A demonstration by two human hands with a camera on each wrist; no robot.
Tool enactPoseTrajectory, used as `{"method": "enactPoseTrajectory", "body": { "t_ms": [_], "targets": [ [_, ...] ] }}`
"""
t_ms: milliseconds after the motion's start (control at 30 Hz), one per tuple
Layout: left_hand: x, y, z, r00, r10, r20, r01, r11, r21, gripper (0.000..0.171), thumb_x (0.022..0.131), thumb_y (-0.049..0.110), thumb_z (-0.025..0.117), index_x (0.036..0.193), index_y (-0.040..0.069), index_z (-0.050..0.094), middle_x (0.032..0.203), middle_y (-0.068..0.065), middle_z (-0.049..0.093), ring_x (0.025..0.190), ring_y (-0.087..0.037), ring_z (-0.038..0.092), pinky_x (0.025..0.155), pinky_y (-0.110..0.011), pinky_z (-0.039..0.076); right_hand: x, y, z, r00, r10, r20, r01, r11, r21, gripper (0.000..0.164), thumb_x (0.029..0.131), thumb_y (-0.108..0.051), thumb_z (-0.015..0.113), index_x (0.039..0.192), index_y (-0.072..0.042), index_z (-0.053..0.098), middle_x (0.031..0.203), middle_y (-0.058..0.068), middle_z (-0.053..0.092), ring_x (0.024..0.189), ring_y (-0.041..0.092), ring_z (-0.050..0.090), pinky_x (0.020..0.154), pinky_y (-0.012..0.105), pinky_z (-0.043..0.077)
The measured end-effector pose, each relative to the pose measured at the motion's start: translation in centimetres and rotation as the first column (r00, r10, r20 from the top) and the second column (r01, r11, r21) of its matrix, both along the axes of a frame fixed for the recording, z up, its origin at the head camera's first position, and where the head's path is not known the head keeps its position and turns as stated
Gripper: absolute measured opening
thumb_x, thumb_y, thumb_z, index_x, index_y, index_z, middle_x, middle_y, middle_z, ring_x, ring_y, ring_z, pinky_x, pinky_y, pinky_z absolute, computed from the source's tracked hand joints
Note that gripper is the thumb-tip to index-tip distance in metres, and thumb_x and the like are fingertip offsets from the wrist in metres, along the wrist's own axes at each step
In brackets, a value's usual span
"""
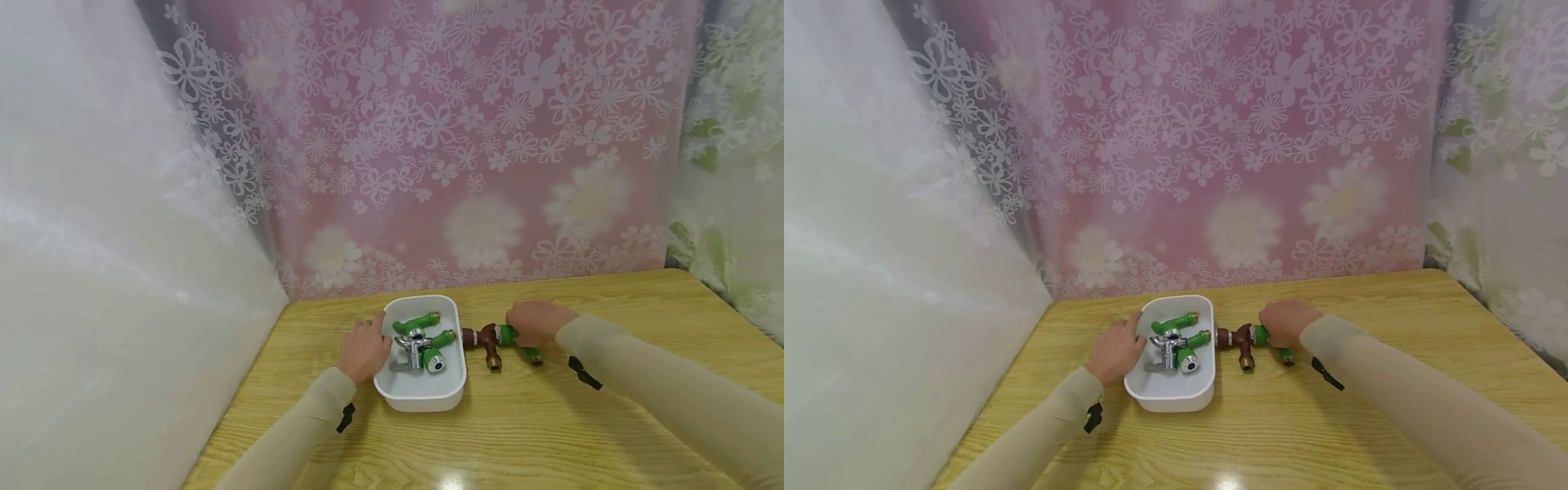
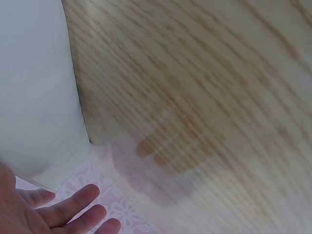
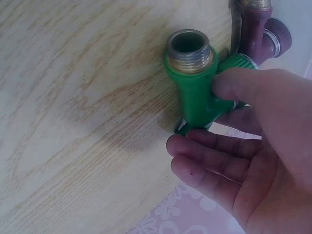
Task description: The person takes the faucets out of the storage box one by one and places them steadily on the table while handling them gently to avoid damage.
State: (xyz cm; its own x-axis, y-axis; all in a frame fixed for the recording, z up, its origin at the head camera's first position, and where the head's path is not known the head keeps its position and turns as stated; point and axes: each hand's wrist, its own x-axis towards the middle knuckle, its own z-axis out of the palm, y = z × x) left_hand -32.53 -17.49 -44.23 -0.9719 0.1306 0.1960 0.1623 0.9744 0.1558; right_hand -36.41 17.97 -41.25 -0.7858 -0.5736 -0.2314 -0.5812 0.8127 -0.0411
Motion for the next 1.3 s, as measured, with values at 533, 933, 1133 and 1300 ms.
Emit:
{"method": "enactPoseTrajectory", "body": {
  "t_ms": [533, 933, 1133, 1300],
  "targets": [
    [0.1, -0.2, -0.1, 1.0, 0.008, 0.001, -0.008, 1.0, 0.003, 0.053, 0.101, 0.027, 0.049, 0.152, 0.013, 0.041, 0.126, -0.015, 0.066, 0.116, -0.032, 0.061, 0.08, -0.05, 0.056, 0.5, -0.6, 2.0, 0.999, 0.035, -0.024, -0.035, 0.999, 0.004, 0.005, 0.091, -0.015, 0.071, 0.091, -0.011, 0.068, 0.084, 0.0, 0.065, 0.067, 0.012, 0.055, 0.061, 0.033, 0.046],
    [0.0, -0.2, 0.0, 1.0, 0.013, 0.008, -0.013, 1.0, -0.001, 0.055, 0.1, 0.029, 0.05, 0.152, 0.014, 0.041, 0.127, -0.015, 0.065, 0.116, -0.031, 0.062, 0.078, -0.049, 0.056, 1.4, -4.0, 4.3, 0.977, 0.15, -0.152, -0.148, 0.989, 0.022, 0.019, 0.093, -0.022, 0.07, 0.109, -0.011, 0.072, 0.099, 0.004, 0.07, 0.083, 0.019, 0.065, 0.073, 0.04, 0.056],
    [-0.1, -0.1, 0.0, 1.0, 0.005, 0.015, -0.006, 1.0, 0.013, 0.054, 0.102, 0.029, 0.048, 0.153, 0.014, 0.039, 0.128, -0.015, 0.065, 0.116, -0.031, 0.062, 0.079, -0.049, 0.057, 1.5, -6.0, 4.8, 0.957, 0.22, -0.187, -0.219, 0.975, 0.027, 0.024, 0.094, -0.027, 0.071, 0.114, -0.015, 0.071, 0.101, 0.003, 0.071, 0.081, 0.015, 0.063, 0.069, 0.036, 0.054],
    [-0.2, -0.1, -0.1, 1.0, 0.011, 0.018, -0.011, 1.0, 0.009, 0.054, 0.102, 0.03, 0.048, 0.154, 0.015, 0.039, 0.128, -0.014, 0.066, 0.115, -0.03, 0.062, 0.077, -0.048, 0.056, 1.7, -7.7, 5.4, 0.942, 0.272, -0.195, -0.271, 0.962, 0.028, 0.029, 0.094, -0.032, 0.07, 0.121, -0.02, 0.07, 0.109, 0.003, 0.071, 0.088, 0.016, 0.066, 0.072, 0.038, 0.055]
  ]
}}
